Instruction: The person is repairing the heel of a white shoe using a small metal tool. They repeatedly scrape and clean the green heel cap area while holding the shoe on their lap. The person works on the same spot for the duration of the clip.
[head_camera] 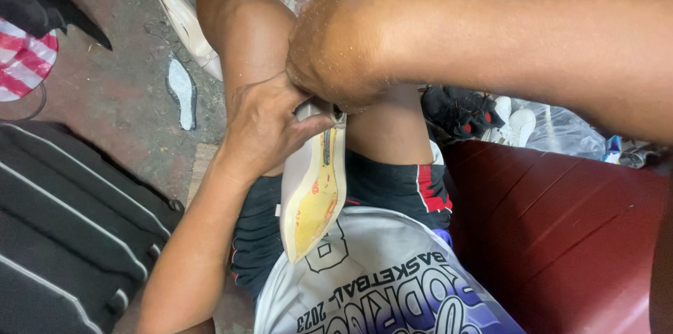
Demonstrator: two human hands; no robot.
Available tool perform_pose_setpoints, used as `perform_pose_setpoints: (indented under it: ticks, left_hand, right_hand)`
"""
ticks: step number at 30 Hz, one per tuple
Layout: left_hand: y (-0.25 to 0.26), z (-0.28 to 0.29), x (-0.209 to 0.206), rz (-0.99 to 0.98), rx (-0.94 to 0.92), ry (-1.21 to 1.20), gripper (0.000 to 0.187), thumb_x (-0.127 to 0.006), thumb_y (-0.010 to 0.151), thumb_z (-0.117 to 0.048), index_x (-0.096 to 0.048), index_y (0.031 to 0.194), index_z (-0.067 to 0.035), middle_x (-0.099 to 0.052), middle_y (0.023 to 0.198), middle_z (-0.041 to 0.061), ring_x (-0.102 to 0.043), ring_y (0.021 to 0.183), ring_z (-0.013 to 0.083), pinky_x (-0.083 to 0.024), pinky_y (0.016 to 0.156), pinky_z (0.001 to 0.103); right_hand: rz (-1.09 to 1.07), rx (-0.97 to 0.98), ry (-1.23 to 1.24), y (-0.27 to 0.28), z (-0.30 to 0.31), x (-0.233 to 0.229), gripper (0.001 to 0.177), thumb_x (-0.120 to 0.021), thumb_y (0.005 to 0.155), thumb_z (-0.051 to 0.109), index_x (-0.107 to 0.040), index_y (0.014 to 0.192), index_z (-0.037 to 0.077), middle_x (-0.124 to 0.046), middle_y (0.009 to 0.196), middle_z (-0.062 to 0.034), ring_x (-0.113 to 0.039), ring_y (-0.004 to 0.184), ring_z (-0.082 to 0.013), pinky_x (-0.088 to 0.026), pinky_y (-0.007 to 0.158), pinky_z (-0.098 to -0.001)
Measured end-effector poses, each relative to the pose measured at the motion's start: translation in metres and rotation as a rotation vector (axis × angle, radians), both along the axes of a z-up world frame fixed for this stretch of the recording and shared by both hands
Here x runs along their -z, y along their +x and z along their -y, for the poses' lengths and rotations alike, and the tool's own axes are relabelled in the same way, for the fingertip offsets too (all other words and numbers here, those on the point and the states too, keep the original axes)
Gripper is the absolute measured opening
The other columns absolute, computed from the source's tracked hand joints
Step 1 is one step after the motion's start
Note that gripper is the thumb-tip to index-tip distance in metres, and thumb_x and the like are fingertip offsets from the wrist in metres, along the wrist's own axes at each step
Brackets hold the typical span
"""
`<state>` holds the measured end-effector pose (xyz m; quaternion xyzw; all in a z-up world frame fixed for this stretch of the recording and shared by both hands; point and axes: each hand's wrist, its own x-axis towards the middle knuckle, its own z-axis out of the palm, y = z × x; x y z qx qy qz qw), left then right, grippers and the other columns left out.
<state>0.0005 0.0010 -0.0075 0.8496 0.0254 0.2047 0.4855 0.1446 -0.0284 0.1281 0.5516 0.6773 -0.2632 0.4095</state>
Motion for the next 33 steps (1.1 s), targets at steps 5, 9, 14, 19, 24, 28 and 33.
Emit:
perform_pose_setpoints:
  ticks: [5,9,14,19,24,28,33]
  left_hand:
    - [-0.001,-0.004,0.01,-0.003,0.021,0.011,0.037,-0.091,0.076,-0.021,-0.075,0.105,-0.006,-0.072,0.099,0.015,-0.071,0.09,0.0361,-0.055,0.079,0.043]
    - [-0.003,-0.006,0.012,-0.012,0.026,-0.02,0.041,-0.092,0.076,-0.023,-0.074,0.109,-0.006,-0.072,0.102,0.015,-0.071,0.092,0.0359,-0.055,0.08,0.042]
    - [-0.005,-0.007,0.011,0.011,0.032,-0.003,0.043,-0.092,0.076,-0.023,-0.073,0.11,-0.005,-0.072,0.109,0.016,-0.071,0.1,0.0366,-0.056,0.086,0.042]
    - [-0.005,-0.008,0.01,0.01,0.042,-0.022,0.044,-0.091,0.077,-0.022,-0.072,0.112,-0.004,-0.073,0.112,0.014,-0.072,0.104,0.0347,-0.057,0.089,0.04]
    - [-0.005,-0.009,0.005,0.022,0.04,-0.029,0.044,-0.091,0.075,-0.021,-0.072,0.111,-0.004,-0.073,0.113,0.013,-0.073,0.103,0.032,-0.058,0.088,0.037]
    - [-0.006,-0.01,0.004,-0.032,0.04,-0.052,0.044,-0.092,0.075,-0.024,-0.072,0.109,-0.004,-0.073,0.109,0.012,-0.073,0.099,0.0302,-0.057,0.085,0.036]
    - [-0.011,-0.013,0.005,0.008,-0.017,-0.09,0.048,-0.091,0.076,-0.028,-0.071,0.11,-0.001,-0.073,0.117,0.016,-0.074,0.106,0.0299,-0.058,0.091,0.035]
  right_hand:
    - [-0.04,0.0,-0.001,0.006,-0.007,-0.001,0.022,-0.077,0.081,0.03,-0.078,0.097,0.014,-0.074,0.094,-0.0109,-0.071,0.09,-0.0335,-0.056,0.074,-0.0458]
    - [-0.057,0.009,-0.005,0.01,-0.007,0.0,0.022,-0.076,0.082,0.029,-0.077,0.098,0.013,-0.073,0.094,-0.0109,-0.07,0.089,-0.0338,-0.056,0.074,-0.0456]
    - [-0.084,0.011,-0.002,0.011,-0.002,0.003,0.022,-0.075,0.084,0.028,-0.076,0.1,0.012,-0.073,0.094,-0.0108,-0.07,0.088,-0.0342,-0.055,0.074,-0.0454]
    - [-0.114,0.013,-0.003,0.012,0.0,0.007,0.022,-0.074,0.085,0.027,-0.075,0.101,0.012,-0.072,0.093,-0.0108,-0.07,0.087,-0.0346,-0.055,0.073,-0.0452]
    - [-0.156,0.014,-0.01,0.02,-0.005,0.004,0.022,-0.073,0.086,0.026,-0.073,0.103,0.011,-0.071,0.093,-0.0107,-0.069,0.086,-0.035,-0.054,0.073,-0.0449]
    - [-0.227,0.037,0.016,0.025,-0.001,0.001,0.022,-0.072,0.087,0.025,-0.072,0.104,0.01,-0.071,0.093,-0.0107,-0.069,0.085,-0.0353,-0.054,0.073,-0.0448]
    - [-0.503,0.186,0.243,0.049,0.027,-0.014,0.022,-0.071,0.089,0.024,-0.071,0.106,0.01,-0.07,0.093,-0.0106,-0.069,0.084,-0.0356,-0.054,0.072,-0.0445]
